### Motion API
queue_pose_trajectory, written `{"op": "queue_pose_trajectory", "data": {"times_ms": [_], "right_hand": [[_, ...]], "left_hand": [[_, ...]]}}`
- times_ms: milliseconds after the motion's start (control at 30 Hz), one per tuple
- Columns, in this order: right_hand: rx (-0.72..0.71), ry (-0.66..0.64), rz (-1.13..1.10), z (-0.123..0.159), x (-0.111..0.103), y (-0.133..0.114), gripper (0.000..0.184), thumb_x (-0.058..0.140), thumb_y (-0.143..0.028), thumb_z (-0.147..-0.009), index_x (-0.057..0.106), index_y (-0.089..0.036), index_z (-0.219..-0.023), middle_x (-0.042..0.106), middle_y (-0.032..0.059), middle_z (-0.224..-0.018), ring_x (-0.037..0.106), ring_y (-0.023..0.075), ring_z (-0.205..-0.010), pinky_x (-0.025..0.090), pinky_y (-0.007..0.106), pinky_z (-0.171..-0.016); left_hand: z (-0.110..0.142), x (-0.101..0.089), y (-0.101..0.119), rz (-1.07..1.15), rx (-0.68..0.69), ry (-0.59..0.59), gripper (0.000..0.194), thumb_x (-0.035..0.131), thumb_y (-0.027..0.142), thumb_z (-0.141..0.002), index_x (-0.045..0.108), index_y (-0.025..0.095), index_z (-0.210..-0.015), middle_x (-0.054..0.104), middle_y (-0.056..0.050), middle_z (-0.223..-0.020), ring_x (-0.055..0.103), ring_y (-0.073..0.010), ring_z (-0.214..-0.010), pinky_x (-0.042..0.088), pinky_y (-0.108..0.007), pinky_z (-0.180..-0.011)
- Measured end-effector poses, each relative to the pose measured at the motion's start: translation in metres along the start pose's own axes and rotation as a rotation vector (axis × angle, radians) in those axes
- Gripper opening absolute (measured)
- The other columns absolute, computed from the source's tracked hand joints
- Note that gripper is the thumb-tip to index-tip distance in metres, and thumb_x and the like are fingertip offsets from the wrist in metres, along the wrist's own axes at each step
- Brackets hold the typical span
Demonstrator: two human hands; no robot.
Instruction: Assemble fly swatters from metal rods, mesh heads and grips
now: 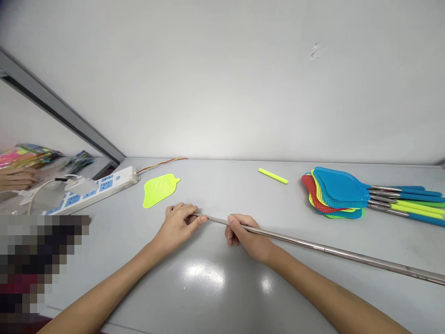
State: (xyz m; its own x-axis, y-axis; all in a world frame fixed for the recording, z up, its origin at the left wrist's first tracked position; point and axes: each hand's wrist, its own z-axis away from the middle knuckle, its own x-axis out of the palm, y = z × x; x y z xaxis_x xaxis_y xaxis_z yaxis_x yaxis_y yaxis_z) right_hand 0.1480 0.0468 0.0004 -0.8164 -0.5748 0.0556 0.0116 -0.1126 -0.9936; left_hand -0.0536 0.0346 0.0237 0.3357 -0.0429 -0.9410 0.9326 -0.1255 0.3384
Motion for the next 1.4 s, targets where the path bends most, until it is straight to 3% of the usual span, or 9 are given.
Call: {"op": "queue_pose_trajectory", "data": {"times_ms": [233,433,600,900,1100,1233,1400], "right_hand": [[0.02,0.067,-0.096,-0.003,-0.001,-0.001,0.043,0.031,-0.038,-0.088,0.047,-0.016,-0.055,0.05,0.0007,-0.05,0.047,0.0107,-0.05,0.039,0.023,-0.051],[0.019,0.088,-0.1,-0.005,0.0,-0.001,0.042,0.036,-0.037,-0.087,0.048,-0.015,-0.053,0.049,-0.0001,-0.048,0.046,0.0096,-0.047,0.037,0.021,-0.049],[0.021,0.087,-0.105,-0.005,0.0,0.0,0.043,0.037,-0.039,-0.086,0.049,-0.015,-0.052,0.049,-0.0004,-0.047,0.046,0.0095,-0.047,0.038,0.022,-0.05],[0.026,0.085,-0.177,-0.009,0.0,0.001,0.043,0.035,-0.036,-0.086,0.048,-0.015,-0.051,0.049,0.0,-0.046,0.045,0.0093,-0.045,0.038,0.022,-0.048],[-0.012,0.04,-0.241,-0.011,-0.003,0.006,0.041,0.033,-0.032,-0.085,0.047,-0.015,-0.05,0.05,0.0005,-0.046,0.045,0.0094,-0.044,0.036,0.022,-0.046],[-0.033,0.007,-0.275,-0.012,-0.004,0.008,0.039,0.033,-0.03,-0.084,0.045,-0.015,-0.05,0.051,0.0004,-0.047,0.045,0.0091,-0.045,0.035,0.022,-0.046],[-0.039,-0.008,-0.312,-0.014,-0.004,0.009,0.038,0.034,-0.031,-0.084,0.043,-0.016,-0.049,0.05,-0.0008,-0.045,0.044,0.0082,-0.042,0.034,0.021,-0.045]], "left_hand": [[0.001,-0.003,0.003,-0.036,-0.042,0.076,0.039,0.04,0.052,-0.079,0.049,0.019,-0.061,0.055,0.001,-0.065,0.047,-0.0179,-0.072,0.028,-0.037,-0.076],[0.0,-0.006,0.0,-0.076,-0.003,0.102,0.035,0.04,0.052,-0.08,0.056,0.021,-0.072,0.057,0.0,-0.07,0.049,-0.0202,-0.078,0.021,-0.043,-0.088],[-0.005,-0.005,-0.002,-0.057,0.066,0.042,0.038,0.039,0.049,-0.081,0.048,0.019,-0.06,0.054,0.001,-0.062,0.047,-0.0165,-0.064,0.034,-0.032,-0.069],[-0.004,-0.003,-0.005,-0.06,0.095,-0.03,0.039,0.036,0.046,-0.082,0.043,0.02,-0.054,0.051,0.003,-0.052,0.048,-0.0146,-0.054,0.034,-0.025,-0.052],[0.0,0.001,-0.008,-0.02,0.037,-0.074,0.025,0.038,0.047,-0.08,0.053,0.027,-0.084,0.057,0.008,-0.054,0.053,-0.0121,-0.046,0.038,-0.021,-0.049],[0.003,0.005,-0.011,-0.032,0.04,-0.052,0.029,0.037,0.048,-0.08,0.056,0.028,-0.089,0.061,0.008,-0.055,0.055,-0.0123,-0.044,0.041,-0.021,-0.047],[0.005,0.014,-0.021,-0.005,0.176,0.05,0.028,0.041,0.046,-0.08,0.062,0.03,-0.089,0.07,0.008,-0.081,0.065,-0.014,-0.068,0.047,-0.018,-0.055]]}}
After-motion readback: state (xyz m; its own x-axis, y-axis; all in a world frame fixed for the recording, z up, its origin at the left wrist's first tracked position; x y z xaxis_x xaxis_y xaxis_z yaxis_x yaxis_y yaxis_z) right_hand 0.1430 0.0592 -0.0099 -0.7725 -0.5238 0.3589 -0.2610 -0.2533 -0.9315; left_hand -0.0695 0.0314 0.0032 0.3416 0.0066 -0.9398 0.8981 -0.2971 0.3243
